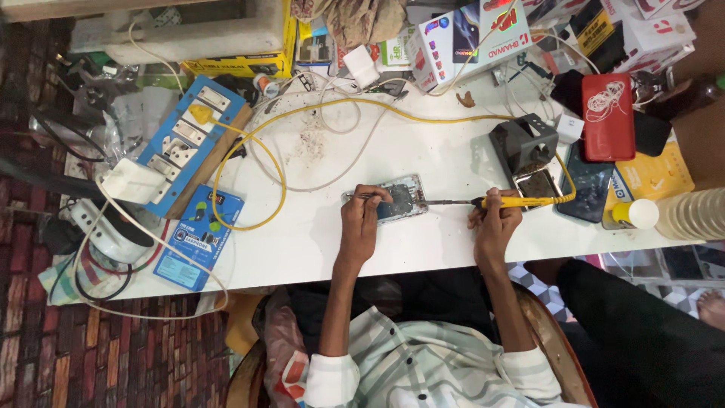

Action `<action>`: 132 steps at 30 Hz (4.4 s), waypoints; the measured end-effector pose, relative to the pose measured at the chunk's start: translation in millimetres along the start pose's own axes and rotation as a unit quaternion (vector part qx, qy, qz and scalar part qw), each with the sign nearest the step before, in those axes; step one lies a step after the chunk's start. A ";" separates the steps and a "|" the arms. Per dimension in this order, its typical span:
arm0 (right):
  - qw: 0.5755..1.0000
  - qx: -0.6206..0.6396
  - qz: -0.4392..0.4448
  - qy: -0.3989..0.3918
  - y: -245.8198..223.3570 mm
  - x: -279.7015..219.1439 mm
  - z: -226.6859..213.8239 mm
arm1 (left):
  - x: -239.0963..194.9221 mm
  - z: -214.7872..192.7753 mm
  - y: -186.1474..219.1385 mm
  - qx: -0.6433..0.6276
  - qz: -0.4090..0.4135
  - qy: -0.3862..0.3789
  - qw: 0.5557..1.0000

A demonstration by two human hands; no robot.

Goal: The person uses a soldering iron and tweezers to work on a small circuit board placed on a white workbench. They repeatedly apply heat to specific points on the board while holding it steady with the other hand.

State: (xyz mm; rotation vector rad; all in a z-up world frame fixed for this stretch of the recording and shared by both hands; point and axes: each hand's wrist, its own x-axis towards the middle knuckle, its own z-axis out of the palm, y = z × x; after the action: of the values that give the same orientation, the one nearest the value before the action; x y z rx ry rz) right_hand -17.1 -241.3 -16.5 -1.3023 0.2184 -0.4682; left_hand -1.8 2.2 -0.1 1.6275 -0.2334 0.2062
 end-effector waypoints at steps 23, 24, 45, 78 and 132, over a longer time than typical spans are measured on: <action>0.999 -0.025 0.022 0.008 -3.0 -0.7 0.2 | -0.9 1.9 -0.6 -0.018 -0.015 0.010 1.000; 0.999 -0.024 0.026 0.012 -2.9 -0.6 -0.1 | -0.7 2.4 -1.8 -0.010 -0.028 0.007 1.000; 0.998 -0.053 0.022 0.030 1.6 3.6 2.3 | 6.1 1.5 -2.5 -0.039 0.031 0.006 0.999; 0.995 -0.077 0.055 0.029 0.3 15.4 7.6 | 16.6 -5.1 -12.6 -0.036 -0.027 -0.013 0.999; 0.993 -0.112 0.037 0.005 -13.7 13.6 23.0 | 11.6 -11.0 -3.6 -0.031 0.025 -0.030 0.999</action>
State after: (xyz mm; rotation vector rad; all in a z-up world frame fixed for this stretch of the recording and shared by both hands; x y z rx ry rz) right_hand 1.7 -229.9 4.1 -1.5053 0.3334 -0.3958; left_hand 10.4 13.1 0.4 1.5687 -0.3248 0.1871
